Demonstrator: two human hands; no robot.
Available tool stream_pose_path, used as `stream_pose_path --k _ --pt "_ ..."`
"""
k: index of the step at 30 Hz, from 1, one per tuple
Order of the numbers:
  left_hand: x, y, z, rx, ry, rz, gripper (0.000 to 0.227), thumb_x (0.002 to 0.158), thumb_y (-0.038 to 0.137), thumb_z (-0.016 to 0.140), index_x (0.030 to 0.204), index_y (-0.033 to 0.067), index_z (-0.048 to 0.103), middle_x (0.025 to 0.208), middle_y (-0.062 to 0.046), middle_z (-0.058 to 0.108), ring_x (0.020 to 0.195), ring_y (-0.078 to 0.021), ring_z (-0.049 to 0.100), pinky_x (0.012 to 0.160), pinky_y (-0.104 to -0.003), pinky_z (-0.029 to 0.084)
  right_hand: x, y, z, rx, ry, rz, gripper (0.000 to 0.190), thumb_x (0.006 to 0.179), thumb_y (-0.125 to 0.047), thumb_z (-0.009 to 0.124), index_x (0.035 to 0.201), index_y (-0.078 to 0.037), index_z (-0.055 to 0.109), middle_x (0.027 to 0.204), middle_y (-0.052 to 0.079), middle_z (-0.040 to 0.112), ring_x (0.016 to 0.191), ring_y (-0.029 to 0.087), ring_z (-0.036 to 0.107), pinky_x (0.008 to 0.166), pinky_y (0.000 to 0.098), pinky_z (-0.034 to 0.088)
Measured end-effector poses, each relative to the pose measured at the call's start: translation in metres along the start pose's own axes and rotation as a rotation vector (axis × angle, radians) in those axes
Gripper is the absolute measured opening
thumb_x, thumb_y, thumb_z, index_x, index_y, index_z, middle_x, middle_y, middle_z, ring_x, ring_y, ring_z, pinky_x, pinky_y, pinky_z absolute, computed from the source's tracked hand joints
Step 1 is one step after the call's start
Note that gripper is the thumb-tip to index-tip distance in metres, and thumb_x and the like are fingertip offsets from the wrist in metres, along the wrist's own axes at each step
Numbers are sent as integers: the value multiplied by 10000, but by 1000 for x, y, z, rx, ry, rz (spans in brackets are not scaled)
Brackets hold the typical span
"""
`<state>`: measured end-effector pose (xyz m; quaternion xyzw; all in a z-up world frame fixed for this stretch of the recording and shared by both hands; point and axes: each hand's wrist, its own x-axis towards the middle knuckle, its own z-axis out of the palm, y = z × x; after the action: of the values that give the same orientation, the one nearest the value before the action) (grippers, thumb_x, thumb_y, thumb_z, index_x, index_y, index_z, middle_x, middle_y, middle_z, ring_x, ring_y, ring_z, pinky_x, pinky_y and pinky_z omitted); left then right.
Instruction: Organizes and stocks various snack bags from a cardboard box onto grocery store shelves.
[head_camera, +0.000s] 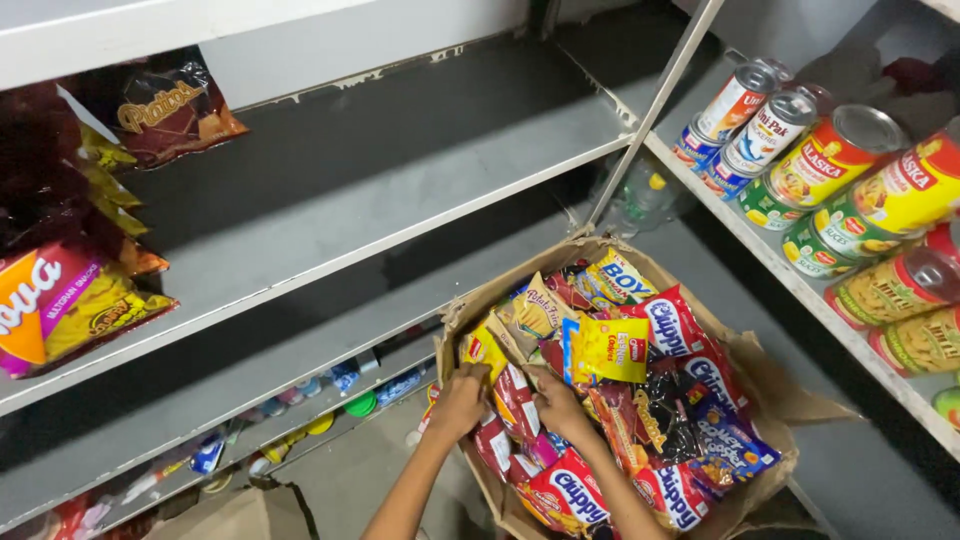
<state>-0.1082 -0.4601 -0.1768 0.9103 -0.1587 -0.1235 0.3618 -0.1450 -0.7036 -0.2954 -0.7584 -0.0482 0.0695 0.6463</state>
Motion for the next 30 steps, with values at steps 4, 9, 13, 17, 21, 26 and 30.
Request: stream_pose_path --k 4,9,13,17,21,26,30 --pt "-5 -5 16 -60 49 -28 509 742 36 702 1247 61 644 1291 -244 599 1149 -446 613 983 -487 498 6 6 13 -609 166 33 306 915 -118 736 1175 -44 593 1234 228 685 1174 360 690 1009 374 562" --pt "-13 -27 49 -269 42 -131 422 857 70 652 1279 53 635 1279 -237 615 1110 -422 659 985 -441 527 -15 -58 62 -828 165 118 1057 679 -135 901 1461 72 222 1304 390 546 1163 545 554 944 547 478" --pt "-10 -95 89 -282 94 36 418 838 35 633 1251 48 693 1343 -207 681 1185 -364 707 1009 -398 555 7 -22 31 -751 -9 478 716 901 -204 717 1497 1 377 1139 276 721 1081 401 699 934 466 577" --pt "-16 -31 16 -463 121 14 830 724 228 900 1412 -1 497 1353 -188 612 1249 -319 612 1072 -405 464 21 -114 -11 -587 -58 174 778 716 -95 838 1420 -56 511 1228 183 724 1111 285 715 985 358 545" --pt "-30 39 -50 -691 -63 -49 1049 565 332 959 1435 24 460 1317 -118 667 1212 -243 659 1075 -386 505 23 -211 -28 -311 -322 136 759 738 -32 813 1444 -73 537 1338 117 699 1159 204 712 990 324 557" --pt "-38 18 -68 -571 -18 -111 869 583 263 985 1319 30 587 1196 -100 756 1121 -190 690 1049 -368 440 28 -200 -22 400 -322 284 782 825 -100 732 1540 -100 415 1395 88 641 1276 203 627 1050 374 534" --pt "-54 -22 -73 -860 296 -246 680 661 197 925 1239 41 602 1146 -77 764 1024 -166 733 944 -331 581 25 -109 -2 252 -145 255 976 844 -75 776 1690 -170 297 1160 371 485 1124 402 629 1041 453 504"
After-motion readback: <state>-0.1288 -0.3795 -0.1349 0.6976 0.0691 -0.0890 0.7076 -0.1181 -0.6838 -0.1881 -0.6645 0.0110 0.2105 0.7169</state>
